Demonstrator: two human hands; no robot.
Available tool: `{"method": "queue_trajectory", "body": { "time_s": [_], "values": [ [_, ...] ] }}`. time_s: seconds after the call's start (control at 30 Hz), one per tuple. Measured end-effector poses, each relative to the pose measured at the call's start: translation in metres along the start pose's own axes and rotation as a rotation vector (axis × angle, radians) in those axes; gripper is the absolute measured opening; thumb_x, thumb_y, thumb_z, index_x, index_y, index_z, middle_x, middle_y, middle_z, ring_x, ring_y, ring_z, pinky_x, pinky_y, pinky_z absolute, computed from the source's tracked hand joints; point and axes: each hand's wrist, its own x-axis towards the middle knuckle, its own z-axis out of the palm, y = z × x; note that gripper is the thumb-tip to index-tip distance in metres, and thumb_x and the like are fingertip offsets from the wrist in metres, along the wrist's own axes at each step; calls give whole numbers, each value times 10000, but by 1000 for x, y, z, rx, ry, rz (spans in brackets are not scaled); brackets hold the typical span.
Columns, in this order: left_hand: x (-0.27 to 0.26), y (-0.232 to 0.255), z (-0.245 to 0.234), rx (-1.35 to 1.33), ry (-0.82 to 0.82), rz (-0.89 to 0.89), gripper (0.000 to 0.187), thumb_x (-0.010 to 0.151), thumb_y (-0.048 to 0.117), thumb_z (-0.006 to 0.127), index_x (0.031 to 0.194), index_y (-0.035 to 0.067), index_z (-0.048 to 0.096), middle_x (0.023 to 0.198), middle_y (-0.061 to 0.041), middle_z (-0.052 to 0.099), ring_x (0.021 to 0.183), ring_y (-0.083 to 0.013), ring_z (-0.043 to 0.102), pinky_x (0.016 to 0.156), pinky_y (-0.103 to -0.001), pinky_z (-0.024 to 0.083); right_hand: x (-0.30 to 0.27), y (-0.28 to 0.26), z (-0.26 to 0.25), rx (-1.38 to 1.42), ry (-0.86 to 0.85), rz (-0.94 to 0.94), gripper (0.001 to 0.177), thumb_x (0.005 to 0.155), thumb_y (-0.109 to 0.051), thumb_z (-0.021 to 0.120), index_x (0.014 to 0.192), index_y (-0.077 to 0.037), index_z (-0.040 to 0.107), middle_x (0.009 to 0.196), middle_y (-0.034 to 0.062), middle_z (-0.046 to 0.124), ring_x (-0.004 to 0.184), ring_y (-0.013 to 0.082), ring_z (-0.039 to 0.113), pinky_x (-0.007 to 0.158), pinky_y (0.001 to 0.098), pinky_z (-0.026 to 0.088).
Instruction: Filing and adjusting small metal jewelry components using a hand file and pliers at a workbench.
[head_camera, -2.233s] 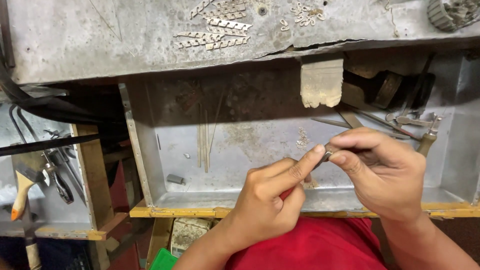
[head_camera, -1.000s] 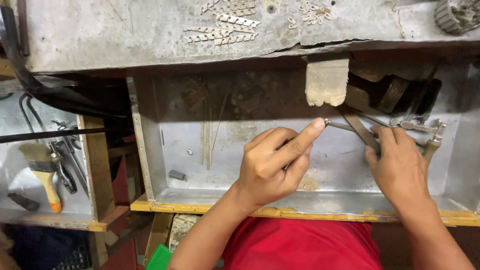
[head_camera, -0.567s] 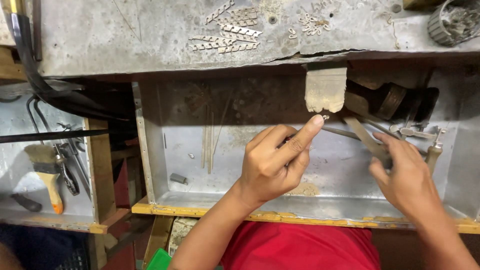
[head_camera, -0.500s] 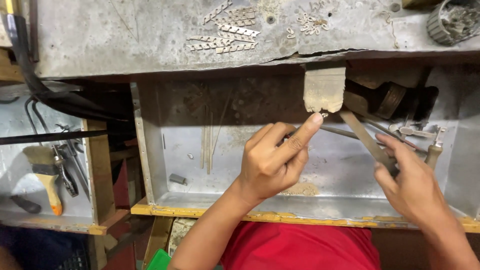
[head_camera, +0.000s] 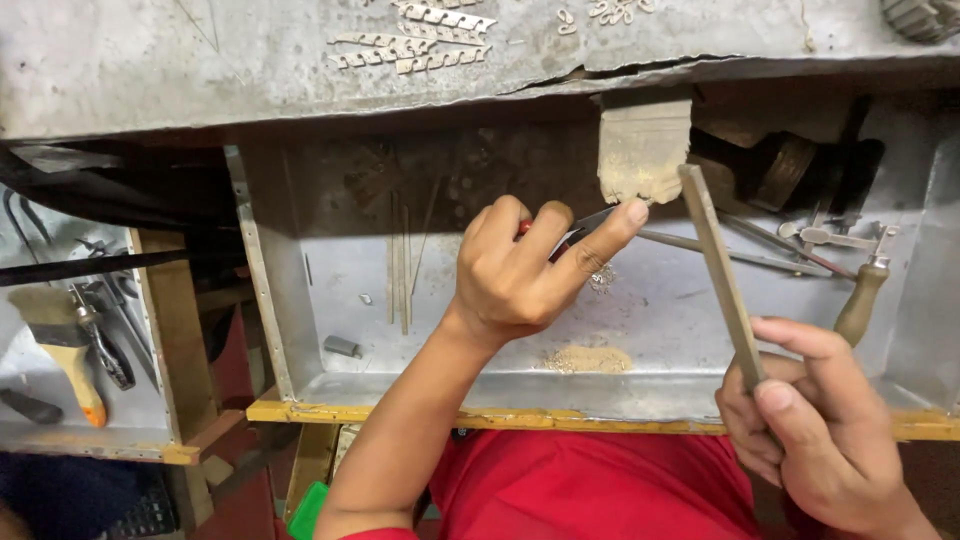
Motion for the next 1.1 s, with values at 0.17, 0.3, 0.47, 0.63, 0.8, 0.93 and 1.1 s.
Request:
{"method": "queue_trajectory", "body": {
  "time_s": [0.17,0.3,0.47,0.63,0.8,0.93,1.1],
  "values": [
    [-4,-4,4,43,16,20,413,1114,29,619,1459,256,602,790,-4,444,637,-217,271,511,-332,314,2,-2,4,-14,-80,-80,422,1035,-119,456,1452,-60,433,611,70,410,456,123,359,312,197,364],
    [-5,-7,9,116,56,50,430,1099,271,877,1437,298,614,817,-11,490,612,-210,298,498,-330,336,-2,-7,5,-38,-54,-47,435,1026,-105,466,1458,-63,452,616,71,424,482,122,393,331,186,369],
    [-2,-12,6,158,51,86,407,1093,87,673,1425,316,626,792,-5,455,601,-204,280,495,-316,320,5,-24,13,-215,-22,-75,470,995,-82,484,1463,-42,463,603,56,442,441,99,376,369,189,349],
    [3,-14,4,185,61,108,349,1107,158,638,1406,337,639,785,-4,441,583,-195,280,489,-314,298,33,-39,23,-454,52,-35,480,962,-24,528,1440,21,522,620,72,532,451,119,465,401,230,403],
    [1,-12,5,189,69,87,300,1100,319,761,1380,348,657,788,-5,445,578,-197,293,488,-313,302,40,-41,15,-362,-95,-69,525,1003,-67,454,1523,-7,406,632,51,439,459,111,376,373,218,356],
    [-3,-15,8,205,70,99,351,1106,183,672,1410,352,632,773,10,441,581,-182,282,488,-301,296,5,-45,9,-380,-9,67,548,957,-98,474,1501,-31,472,562,54,482,376,94,368,343,229,278],
    [2,-15,6,222,79,126,415,1080,79,601,1408,330,637,767,-4,451,568,-187,267,488,-307,269,16,-53,15,-582,74,156,526,939,-71,530,1463,-69,566,452,70,470,329,128,360,319,279,278]
  ]
}}
